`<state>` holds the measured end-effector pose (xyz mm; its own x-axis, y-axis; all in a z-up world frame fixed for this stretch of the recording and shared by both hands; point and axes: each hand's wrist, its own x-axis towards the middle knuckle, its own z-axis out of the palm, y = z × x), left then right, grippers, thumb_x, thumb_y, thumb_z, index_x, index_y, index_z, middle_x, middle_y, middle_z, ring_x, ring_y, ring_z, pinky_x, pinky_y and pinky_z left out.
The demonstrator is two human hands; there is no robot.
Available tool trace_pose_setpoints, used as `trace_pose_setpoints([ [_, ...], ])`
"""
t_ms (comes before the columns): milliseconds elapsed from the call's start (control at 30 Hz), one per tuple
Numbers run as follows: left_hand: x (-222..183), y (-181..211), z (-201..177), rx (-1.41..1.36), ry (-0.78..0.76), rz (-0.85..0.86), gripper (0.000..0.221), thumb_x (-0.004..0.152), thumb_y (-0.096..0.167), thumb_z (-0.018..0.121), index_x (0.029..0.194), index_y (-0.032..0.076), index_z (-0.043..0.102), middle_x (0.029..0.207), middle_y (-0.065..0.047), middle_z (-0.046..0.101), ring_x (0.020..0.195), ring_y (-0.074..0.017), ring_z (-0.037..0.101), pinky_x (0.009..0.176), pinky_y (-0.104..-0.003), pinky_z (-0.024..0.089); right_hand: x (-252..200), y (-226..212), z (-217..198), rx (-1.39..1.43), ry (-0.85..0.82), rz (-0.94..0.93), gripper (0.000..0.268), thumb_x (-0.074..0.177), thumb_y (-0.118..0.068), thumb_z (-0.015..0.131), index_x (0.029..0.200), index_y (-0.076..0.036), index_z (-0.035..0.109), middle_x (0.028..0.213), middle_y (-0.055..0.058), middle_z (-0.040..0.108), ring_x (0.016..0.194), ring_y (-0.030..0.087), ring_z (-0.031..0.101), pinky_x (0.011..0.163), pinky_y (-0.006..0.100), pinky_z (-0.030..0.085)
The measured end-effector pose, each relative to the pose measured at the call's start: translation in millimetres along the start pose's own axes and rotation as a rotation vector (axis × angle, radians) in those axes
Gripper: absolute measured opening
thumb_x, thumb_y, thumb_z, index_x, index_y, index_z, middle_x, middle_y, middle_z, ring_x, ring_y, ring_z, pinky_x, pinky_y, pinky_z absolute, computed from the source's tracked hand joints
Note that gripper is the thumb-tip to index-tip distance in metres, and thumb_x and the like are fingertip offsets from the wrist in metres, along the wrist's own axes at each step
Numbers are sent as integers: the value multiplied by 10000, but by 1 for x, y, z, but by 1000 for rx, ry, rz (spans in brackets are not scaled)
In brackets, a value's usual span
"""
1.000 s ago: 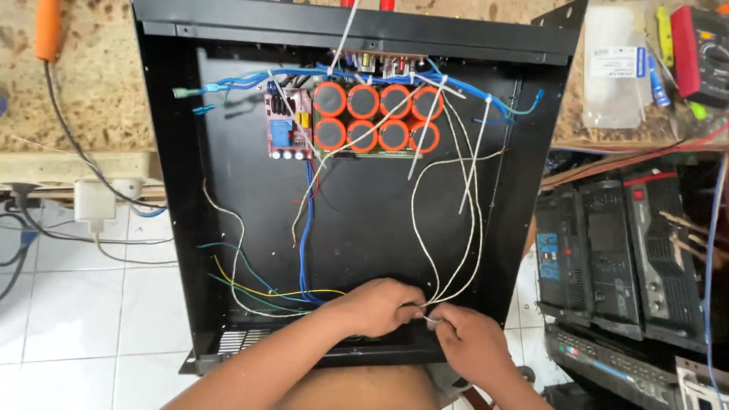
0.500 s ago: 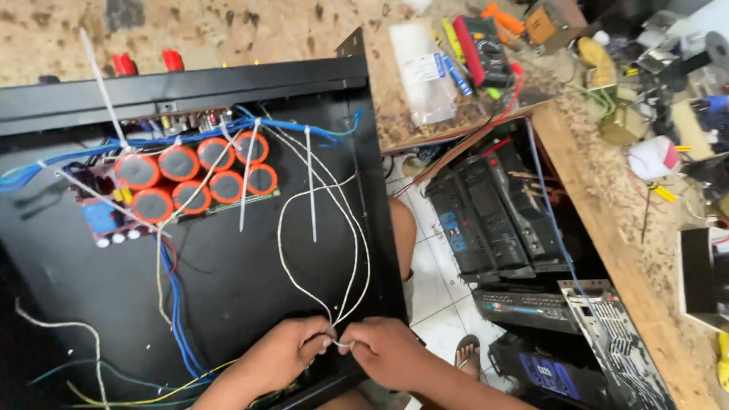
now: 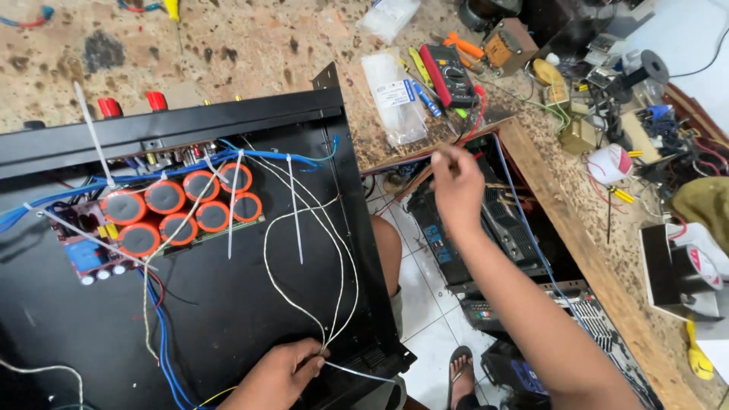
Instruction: Organizing and grouping internal wiring within an electronic amplifier chassis on a repair bench.
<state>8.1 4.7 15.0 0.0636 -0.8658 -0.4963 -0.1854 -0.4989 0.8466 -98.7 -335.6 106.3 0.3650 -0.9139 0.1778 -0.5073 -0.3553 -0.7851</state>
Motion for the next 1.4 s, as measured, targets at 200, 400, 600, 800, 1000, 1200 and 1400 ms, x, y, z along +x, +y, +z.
trace_pose_setpoints([
  [200,-1,4,-4,-41,-31,-100,180,1012,296,619,1039,199,769,705,62,595,652,-45,499,650,-205,416,67,19,36,152,116,125,342,950,-348,684,1167,-84,702,1106,73,713,1025,247,689,827,431,584],
  [400,0,-1,-2,-26,-24,-9,161,1017,288,610,970,191,729,755,72,628,705,-45,540,689,-224,451,77,32,52,293,206,136,121,982,-134,663,896,-77,726,947,59,737,789,140,645,644,307,515],
  [600,4,-13,4,9,71,86,143,990,287,633,930,199,729,723,41,684,661,-76,575,681,-265,484,59,31,38,554,365,-38,108,923,-70,546,863,-74,635,830,100,731,582,148,677,556,265,529],
  [800,2,-7,4,52,58,21,144,997,308,623,973,225,738,693,25,662,607,-113,556,635,-309,440,26,-34,-26,878,352,-166,112,998,-19,490,935,-78,561,996,163,774,759,224,775,666,325,681],
  [1000,-1,8,9,69,121,18,140,955,323,641,964,219,735,901,45,788,749,-144,695,717,-310,508,-10,-57,-74,783,132,-453,260,1008,-197,694,907,-172,455,1071,167,737,703,249,710,635,331,571],
  [1200,10,13,19,167,301,237,125,941,275,642,892,176,699,970,43,785,916,-255,699,784,-396,514,-79,-79,-103,592,-164,-511,184,1031,-149,681,922,-129,534,950,119,693,702,168,705,612,259,648],
  [1400,-2,18,17,-54,234,278,292,897,68,498,1070,157,716,938,9,745,900,-183,713,860,-300,530,-133,-85,-104,388,-653,-483,393,851,-81,768,1221,-8,658,1113,141,756,962,214,781,806,270,698],
])
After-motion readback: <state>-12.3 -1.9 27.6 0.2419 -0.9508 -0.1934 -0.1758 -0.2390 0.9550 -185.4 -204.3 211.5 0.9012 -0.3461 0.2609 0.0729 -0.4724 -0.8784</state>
